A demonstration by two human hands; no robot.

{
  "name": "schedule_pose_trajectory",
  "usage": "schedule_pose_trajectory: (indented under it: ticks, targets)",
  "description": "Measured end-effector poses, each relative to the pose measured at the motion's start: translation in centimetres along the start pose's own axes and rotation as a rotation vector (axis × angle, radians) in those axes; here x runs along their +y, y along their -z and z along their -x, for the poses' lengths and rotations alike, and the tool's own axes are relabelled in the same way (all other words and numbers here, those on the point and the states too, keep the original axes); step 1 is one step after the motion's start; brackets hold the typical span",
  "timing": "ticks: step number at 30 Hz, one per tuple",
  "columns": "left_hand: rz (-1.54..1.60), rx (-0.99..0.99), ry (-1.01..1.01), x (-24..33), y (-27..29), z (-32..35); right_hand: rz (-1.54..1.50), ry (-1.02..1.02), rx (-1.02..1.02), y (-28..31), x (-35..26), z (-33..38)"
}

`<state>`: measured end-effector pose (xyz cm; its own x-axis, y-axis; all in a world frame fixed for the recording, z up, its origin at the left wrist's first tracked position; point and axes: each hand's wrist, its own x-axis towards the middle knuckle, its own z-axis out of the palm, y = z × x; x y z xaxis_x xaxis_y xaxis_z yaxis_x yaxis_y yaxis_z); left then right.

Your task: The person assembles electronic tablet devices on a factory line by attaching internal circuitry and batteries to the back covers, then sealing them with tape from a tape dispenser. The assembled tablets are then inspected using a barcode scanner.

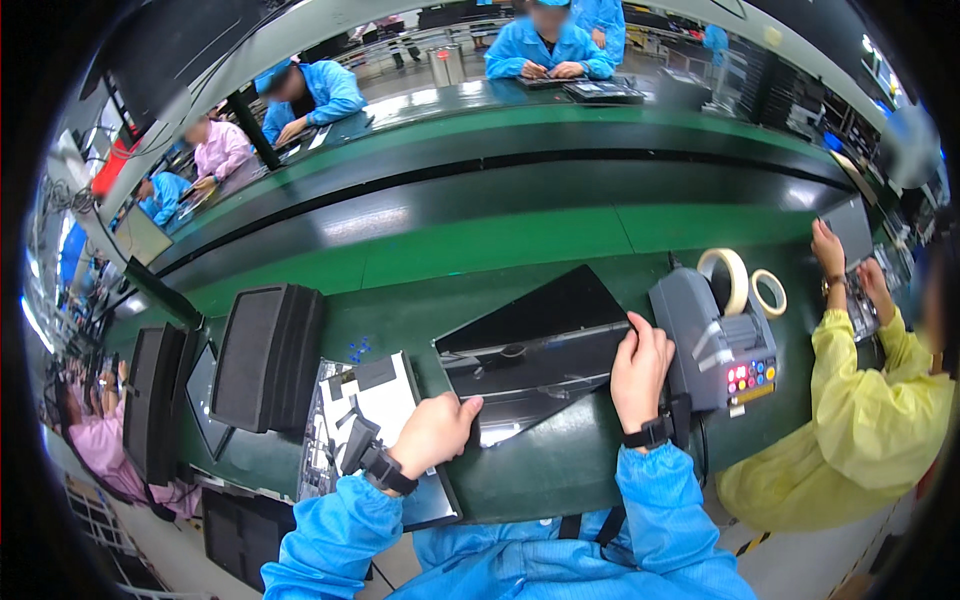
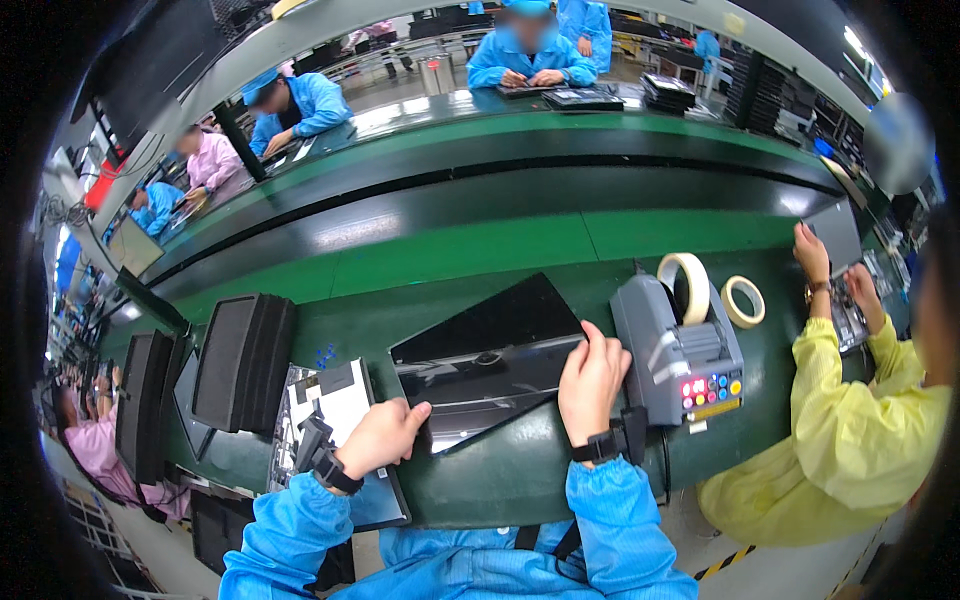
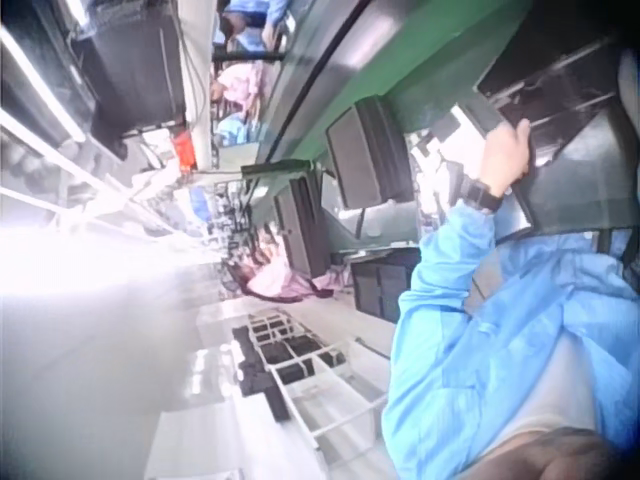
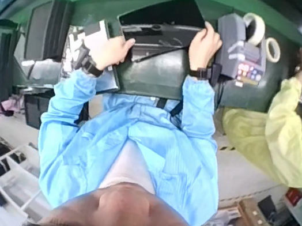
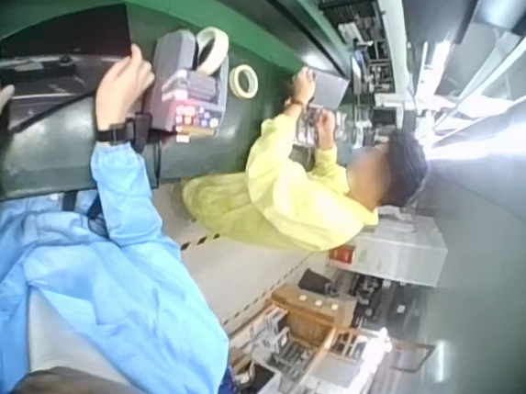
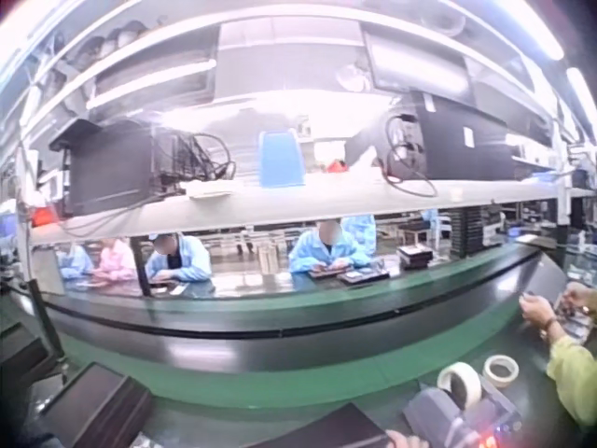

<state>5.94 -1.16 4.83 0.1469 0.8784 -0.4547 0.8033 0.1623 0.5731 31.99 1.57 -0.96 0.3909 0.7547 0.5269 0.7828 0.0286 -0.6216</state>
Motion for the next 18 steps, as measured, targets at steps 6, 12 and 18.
schedule_pose_trajectory:
  ticks: [6,12,18]
  targets:
    - [-0.165,0.131,-0.071,-1.1,-0.4,-0.8,0.098,-0.022,-0.022,-0.5,-0.7,-0.1]
    - [-0.174,-0.037,0.005,-0.7,0.6,-1.7,0.187,-0.025,-0.005,-0.3,-1.1,-0.1]
    - [0.021,-0.227,0.113,0.0,1.9,-2.0,-0.046,-0.233,-0.071,0.8,-0.9,1.4]
